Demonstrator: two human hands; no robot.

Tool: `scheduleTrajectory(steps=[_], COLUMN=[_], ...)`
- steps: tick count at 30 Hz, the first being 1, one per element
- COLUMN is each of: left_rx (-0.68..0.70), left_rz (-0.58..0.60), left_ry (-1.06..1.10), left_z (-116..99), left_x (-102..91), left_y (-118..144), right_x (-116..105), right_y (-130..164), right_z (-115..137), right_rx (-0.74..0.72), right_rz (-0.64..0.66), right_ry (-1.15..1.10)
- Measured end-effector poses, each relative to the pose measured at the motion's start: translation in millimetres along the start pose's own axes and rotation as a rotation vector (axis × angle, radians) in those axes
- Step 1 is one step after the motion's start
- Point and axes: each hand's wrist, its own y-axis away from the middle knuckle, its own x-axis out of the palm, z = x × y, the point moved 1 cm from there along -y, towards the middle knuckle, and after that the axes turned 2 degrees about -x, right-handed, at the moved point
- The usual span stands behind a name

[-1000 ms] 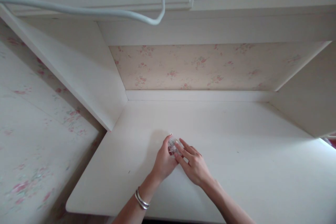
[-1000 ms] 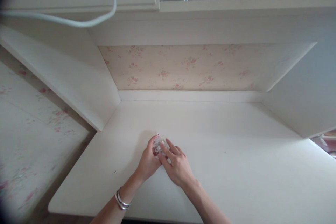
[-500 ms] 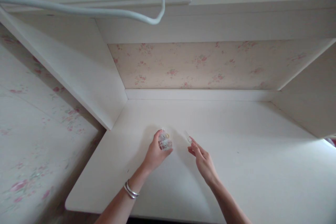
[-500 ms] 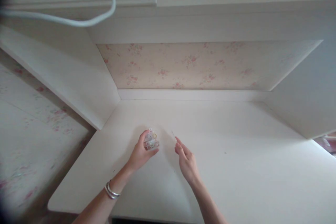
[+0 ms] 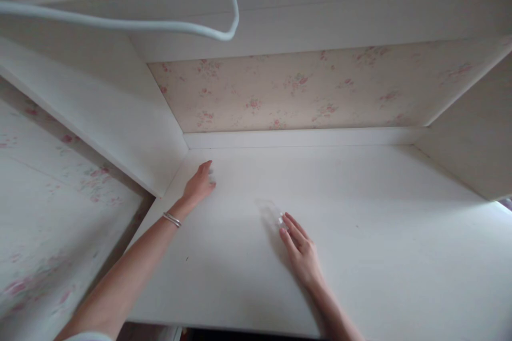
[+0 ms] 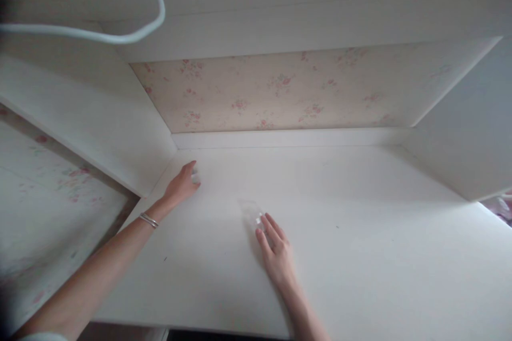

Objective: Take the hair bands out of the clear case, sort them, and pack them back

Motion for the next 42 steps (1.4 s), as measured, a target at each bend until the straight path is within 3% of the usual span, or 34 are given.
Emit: scheduleTrajectory(steps=[7,14,18,21,24,27,34,37,42], left_rx=[0.187,0.229,0.082,-0.043,-0.072,-0.153,-0.245,-0.232,-0.201], left_rz=[0.074,0.034,-0.097,-0.185,-0.114,-0.019,0.108,0.152,0.204], left_ry=[-0.358,-0.359,-0.079,0.279,0.757,1.032,1.424,1.5,1.595], left_z=[-1.8,-2.2,-3.9,-10.4,-29.1,-60.6,-132.5,-144.3,-146.1], left_x=[-1.9,-10.0,-15.9,-13.2,-5.7,1.7,10.8,11.3,6.7], left_y=[-9.9,-6.6,1.8,13.7,34.8,64.2,121.9,133.0,140.2], right_x=[-1.7,-0.6,1.4,2.2,4.7,11.8,42.4,52.2,52.4], right_y=[0.1,-0.4,0.5,1.0,-0.8,-5.8,-17.9,-16.3,-10.3], right_z=[1.5,1.6,1.8,5.8,16.1,34.0,64.2,61.3,57.6], right_rx=[-0.06,-0.098,-0.078,-0.033,0.039,0.055,-0.098,-0.132,-0.15], right_rz=[-0.014,-0.01,-0.033,-0.056,-0.042,-0.016,-0.08,-0.105,-0.098], right_ry=[0.071,0.156,0.139,0.081,-0.024,-0.098,-0.161,-0.139,-0.1])
